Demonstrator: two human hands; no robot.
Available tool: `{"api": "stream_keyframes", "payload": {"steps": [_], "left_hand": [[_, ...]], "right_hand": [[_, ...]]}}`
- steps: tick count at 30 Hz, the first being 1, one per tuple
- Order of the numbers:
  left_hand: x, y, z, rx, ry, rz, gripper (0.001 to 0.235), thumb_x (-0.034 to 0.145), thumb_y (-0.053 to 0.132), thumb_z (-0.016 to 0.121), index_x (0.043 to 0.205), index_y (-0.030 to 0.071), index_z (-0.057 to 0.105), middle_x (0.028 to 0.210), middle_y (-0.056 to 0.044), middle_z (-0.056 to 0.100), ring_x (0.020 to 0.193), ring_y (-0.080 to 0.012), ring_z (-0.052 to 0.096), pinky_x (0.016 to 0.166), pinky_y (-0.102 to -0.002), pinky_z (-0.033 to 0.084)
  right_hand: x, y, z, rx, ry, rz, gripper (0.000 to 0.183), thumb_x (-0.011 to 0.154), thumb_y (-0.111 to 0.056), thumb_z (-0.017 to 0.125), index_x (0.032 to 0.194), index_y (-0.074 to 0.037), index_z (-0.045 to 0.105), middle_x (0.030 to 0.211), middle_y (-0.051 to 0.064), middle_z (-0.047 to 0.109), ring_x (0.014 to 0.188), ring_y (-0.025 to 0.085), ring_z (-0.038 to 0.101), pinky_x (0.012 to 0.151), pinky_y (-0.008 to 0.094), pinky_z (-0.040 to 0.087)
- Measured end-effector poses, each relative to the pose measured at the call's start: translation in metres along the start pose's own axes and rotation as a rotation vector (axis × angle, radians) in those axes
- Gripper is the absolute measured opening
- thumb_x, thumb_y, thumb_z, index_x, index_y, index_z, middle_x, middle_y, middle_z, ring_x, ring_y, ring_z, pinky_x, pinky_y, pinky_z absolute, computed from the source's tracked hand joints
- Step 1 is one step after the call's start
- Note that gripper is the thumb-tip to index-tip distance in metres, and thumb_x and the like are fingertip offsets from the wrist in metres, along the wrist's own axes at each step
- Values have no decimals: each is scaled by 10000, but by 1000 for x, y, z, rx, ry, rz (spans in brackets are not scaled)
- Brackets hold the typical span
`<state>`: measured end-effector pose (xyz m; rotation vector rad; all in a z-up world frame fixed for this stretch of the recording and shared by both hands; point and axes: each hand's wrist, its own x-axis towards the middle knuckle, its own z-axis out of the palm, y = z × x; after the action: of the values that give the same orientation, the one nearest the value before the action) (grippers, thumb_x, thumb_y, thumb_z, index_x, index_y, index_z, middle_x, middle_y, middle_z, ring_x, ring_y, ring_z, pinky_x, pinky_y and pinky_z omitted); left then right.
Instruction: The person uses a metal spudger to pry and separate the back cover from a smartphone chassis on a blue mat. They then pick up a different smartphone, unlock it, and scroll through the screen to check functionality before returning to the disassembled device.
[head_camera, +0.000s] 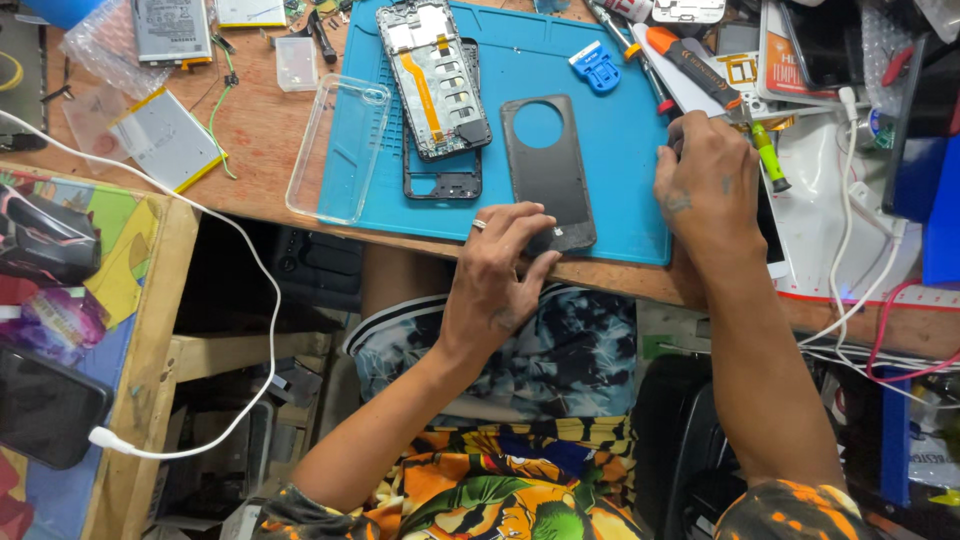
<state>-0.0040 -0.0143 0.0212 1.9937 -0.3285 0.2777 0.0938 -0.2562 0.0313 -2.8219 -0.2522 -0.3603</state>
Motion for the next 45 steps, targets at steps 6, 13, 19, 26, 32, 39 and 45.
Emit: {"api": "stream_keyframes", "payload": {"steps": [6,13,19,26,32,39,45], "left_hand": [[3,0,4,25,8,4,334,852,53,775,1157,-17,660,1317,-168,625,1219,-354,578,1011,-404,511],[8,2,2,122,-45,23,234,835,71,772,1048,2,703,1298,-149,612,1222,-335,555,1056,-418,471],[14,2,4,143,-51,50,206,836,83,777,1013,13,698,1303,-156,596,1220,-334,548,1067,-425,460],[19,-2,6,135,-39,81,183,847,90,776,996,26,693,1308,-139,608,1245,-330,539,1080,-429,427],[18,-4,11,148,-24,109,138,860,92,781,976,73,708,1241,-69,644,1216,-282,560,1045,-415,393],[17,-5,10,120,-25,65,119,882,100,766,986,85,709,1178,-57,640,1200,-256,570,1057,-402,399],[20,-4,13,262,-65,135,243,898,172,744,1132,105,746,1326,-73,635,1257,-269,540,1088,-419,344]], "right_hand": [[-2,-1,-4,9,-8,48,168,870,-46,720,1007,32,662,936,210,713,866,391,695,819,474,549],[-18,-11,-20,106,-141,206,282,835,-81,703,1087,22,629,867,161,735,794,326,732,802,436,565],[-44,-29,-29,128,-183,233,280,850,-98,717,1087,20,624,871,144,729,762,295,727,761,416,571],[-68,-38,-39,189,-154,260,255,867,-51,711,1098,19,628,887,134,723,779,255,724,735,388,577],[-77,-36,-49,230,-179,257,277,880,-52,720,1132,20,631,920,143,733,806,241,738,717,358,591],[-76,-34,-80,186,-180,188,273,912,-28,706,1180,-2,662,967,139,729,838,231,734,745,349,590],[-80,-44,-97,186,9,67,167,974,35,733,1126,2,673,999,107,729,857,153,732,831,308,581]]}}
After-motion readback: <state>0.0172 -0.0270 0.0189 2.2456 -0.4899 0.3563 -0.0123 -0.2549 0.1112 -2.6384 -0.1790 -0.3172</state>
